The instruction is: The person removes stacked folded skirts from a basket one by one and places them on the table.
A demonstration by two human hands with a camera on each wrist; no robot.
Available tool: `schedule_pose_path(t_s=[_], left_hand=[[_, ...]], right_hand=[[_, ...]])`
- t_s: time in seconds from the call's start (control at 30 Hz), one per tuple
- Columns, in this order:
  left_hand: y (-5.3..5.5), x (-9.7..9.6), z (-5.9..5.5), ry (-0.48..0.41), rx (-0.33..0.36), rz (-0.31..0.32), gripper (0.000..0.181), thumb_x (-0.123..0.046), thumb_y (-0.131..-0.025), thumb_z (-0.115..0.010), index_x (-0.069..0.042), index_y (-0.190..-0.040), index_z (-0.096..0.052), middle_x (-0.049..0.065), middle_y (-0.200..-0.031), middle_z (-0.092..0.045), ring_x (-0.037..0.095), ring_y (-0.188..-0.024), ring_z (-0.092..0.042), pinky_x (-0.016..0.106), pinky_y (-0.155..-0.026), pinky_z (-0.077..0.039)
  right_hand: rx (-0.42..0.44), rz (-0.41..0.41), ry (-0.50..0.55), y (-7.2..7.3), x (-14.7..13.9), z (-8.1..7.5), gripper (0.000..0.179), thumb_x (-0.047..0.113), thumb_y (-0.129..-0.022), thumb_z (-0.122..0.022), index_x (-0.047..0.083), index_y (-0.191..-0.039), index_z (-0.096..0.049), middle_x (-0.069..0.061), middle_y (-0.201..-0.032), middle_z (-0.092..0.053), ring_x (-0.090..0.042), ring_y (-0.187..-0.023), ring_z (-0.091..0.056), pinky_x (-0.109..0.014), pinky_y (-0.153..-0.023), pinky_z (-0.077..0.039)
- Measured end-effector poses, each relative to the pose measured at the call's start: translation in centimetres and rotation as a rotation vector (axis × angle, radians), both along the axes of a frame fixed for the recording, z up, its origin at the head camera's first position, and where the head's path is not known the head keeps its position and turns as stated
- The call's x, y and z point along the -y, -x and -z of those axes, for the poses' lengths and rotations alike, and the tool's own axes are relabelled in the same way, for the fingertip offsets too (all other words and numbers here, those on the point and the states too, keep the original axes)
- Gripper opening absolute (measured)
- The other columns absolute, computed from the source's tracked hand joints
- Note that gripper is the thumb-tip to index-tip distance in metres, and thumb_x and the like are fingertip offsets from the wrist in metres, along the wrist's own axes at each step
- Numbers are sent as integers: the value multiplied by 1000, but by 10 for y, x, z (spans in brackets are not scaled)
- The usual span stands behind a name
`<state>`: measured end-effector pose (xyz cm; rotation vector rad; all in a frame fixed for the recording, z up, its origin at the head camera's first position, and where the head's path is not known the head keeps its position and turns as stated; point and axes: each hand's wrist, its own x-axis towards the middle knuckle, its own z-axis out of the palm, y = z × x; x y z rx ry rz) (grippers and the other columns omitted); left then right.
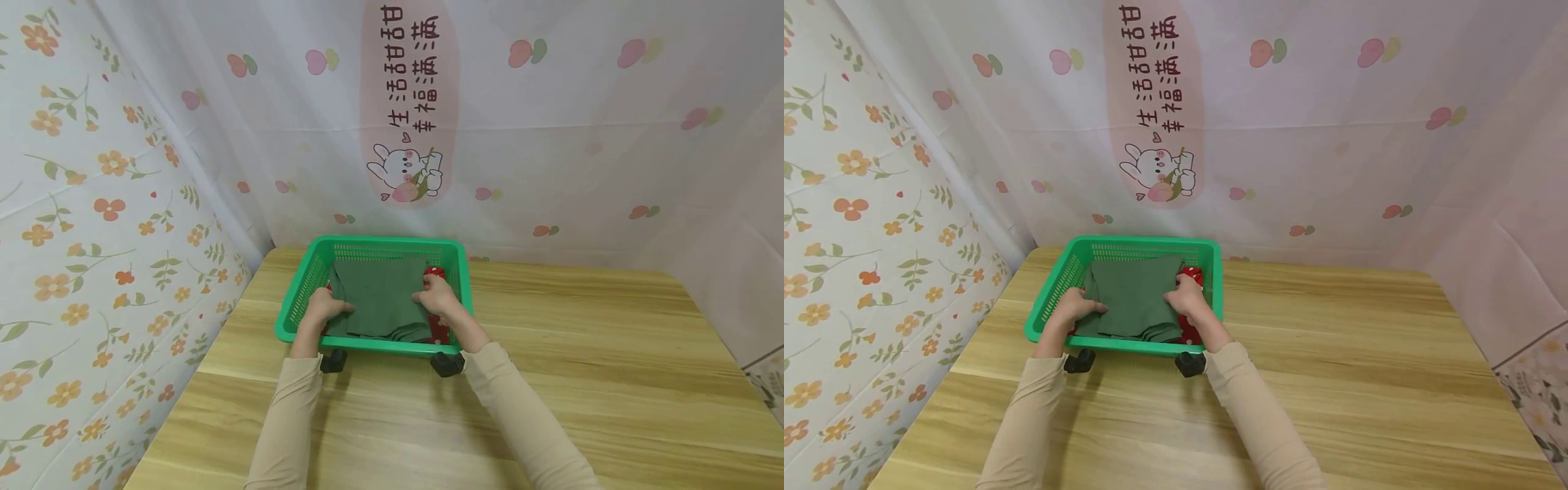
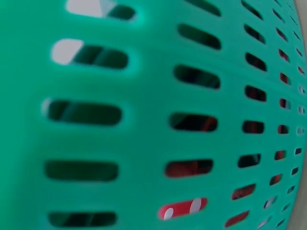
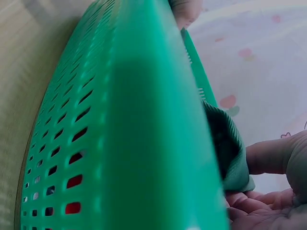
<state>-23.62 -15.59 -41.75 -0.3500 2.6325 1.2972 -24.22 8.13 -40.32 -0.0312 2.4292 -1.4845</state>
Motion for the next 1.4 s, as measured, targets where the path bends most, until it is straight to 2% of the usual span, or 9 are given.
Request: schedule_pose_path(t_s=[0.2,0.37,0.57,0.73,0.93,1.1,1.23,1.33,1.4], left_hand=[[1,0,3,-47,-3,-8,41,-8,-82,-66,14,-114,-53,26,-112,-53,27,-92,-50,38,-78,-47],[3,1,3,-101,-21,-22,21,-9,-82,-65,7,-94,-59,14,-91,-55,21,-78,-52,32,-67,-47],[1,-1,-1,-193,-41,-2,27,-7,-84,-62,9,-106,-60,23,-100,-62,28,-81,-64,35,-68,-54],[0,-5,-5,-230,-77,4,25,-6,-84,-62,8,-104,-61,21,-98,-63,26,-78,-64,34,-66,-54],[0,-12,-11,-254,-107,3,20,-6,-83,-63,5,-100,-62,18,-95,-64,26,-80,-64,34,-67,-54],[-2,-16,-17,-263,-112,18,24,-7,-84,-63,6,-104,-62,20,-99,-64,30,-85,-64,37,-71,-54],[-3,-20,-23,-265,-124,37,26,-8,-85,-63,5,-107,-62,21,-102,-63,33,-88,-64,39,-73,-54],[-4,-22,-27,-266,-132,51,24,-8,-86,-63,4,-107,-62,21,-101,-64,31,-86,-64,38,-74,-54],[-5,-24,-30,-269,-138,63,23,-9,-87,-63,4,-107,-63,20,-101,-64,30,-85,-65,38,-74,-54]], right_hand=[[-15,1,41,2,-2,-2,61,3,-91,-53,-7,-144,-24,-27,-145,-30,-38,-134,-29,-47,-103,-35],[5,23,114,4,-6,-3,61,1,-91,-52,-6,-144,-24,-26,-148,-26,-36,-136,-25,-47,-105,-32],[8,32,167,4,-14,-8,60,0,-91,-52,-7,-144,-24,-28,-148,-24,-37,-137,-22,-48,-106,-30],[-13,32,179,4,-22,-13,60,0,-91,-52,-8,-143,-24,-29,-147,-25,-37,-136,-24,-45,-96,-41],[-17,3,219,4,-30,-18,61,0,-92,-51,-10,-143,-20,-30,-148,-22,-39,-137,-21,-47,-108,-26],[-24,-12,245,3,-38,-24,62,0,-92,-50,-10,-144,-17,-31,-148,-20,-39,-137,-18,-49,-108,-25],[-34,-5,253,1,-45,-28,63,1,-92,-51,-8,-145,-17,-26,-133,-38,-33,-131,-29,-43,-101,-34],[-44,-13,265,-1,-50,-32,64,1,-92,-50,-8,-145,-15,-27,-134,-37,-34,-132,-27,-43,-103,-32],[-53,-23,272,-3,-53,-36,64,1,-93,-50,-9,-145,-14,-30,-148,-19,-37,-139,-15,-48,-109,-23]])
